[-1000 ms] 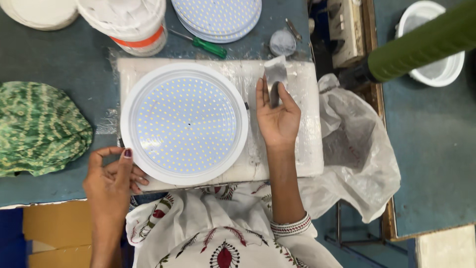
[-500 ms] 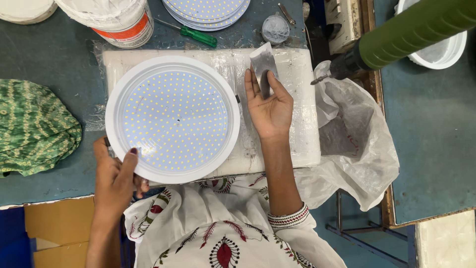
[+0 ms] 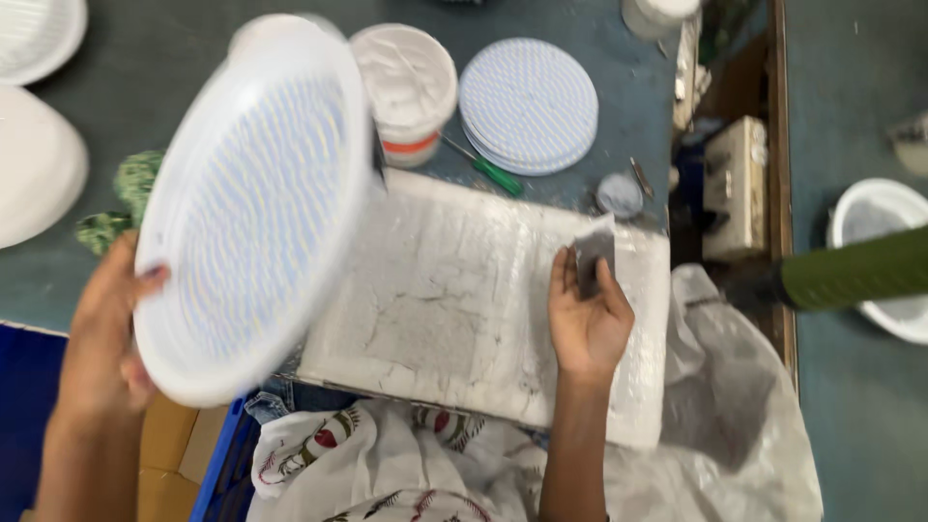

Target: The person scoops white filler paste from a bucket with a small scraper and spreads it over the inner surface of round light fixture bases, smoothing it by hand and with the scraper. They turn each base over to coat both sides, then stack the finished bases on the workbench.

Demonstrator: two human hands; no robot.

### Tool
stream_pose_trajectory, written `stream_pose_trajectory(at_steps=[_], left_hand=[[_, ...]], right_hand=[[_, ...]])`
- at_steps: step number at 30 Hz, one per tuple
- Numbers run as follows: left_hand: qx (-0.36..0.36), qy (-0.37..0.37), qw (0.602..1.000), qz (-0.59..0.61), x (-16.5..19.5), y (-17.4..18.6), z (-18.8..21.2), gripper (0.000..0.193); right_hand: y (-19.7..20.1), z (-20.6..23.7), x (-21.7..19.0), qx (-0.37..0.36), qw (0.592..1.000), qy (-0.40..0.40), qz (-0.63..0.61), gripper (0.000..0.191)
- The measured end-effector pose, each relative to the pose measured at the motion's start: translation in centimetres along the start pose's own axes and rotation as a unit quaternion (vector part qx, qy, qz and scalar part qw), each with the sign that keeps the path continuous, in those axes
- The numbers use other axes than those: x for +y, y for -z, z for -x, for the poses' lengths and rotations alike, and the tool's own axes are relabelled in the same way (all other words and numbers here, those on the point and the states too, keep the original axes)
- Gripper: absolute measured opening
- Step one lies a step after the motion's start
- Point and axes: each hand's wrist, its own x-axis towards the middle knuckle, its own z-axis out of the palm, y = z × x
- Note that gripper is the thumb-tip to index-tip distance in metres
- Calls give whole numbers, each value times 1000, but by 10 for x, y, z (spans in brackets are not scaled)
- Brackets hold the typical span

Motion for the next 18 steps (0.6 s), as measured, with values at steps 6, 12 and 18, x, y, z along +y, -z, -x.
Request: stream_pose_trajectory(at_steps=[6, 12, 18], left_hand=[[-103, -81, 980, 147, 25, -10, -161, 13], [6, -112, 981, 156, 49, -101, -344, 46], [185, -95, 978, 27, 59, -156, -357, 60]], right_hand=[[5, -8, -3, -21, 999, -1, 25, 20], [18, -17, -5, -11, 999, -6, 30, 25], [22, -21, -1, 19, 999, -2, 47, 22]])
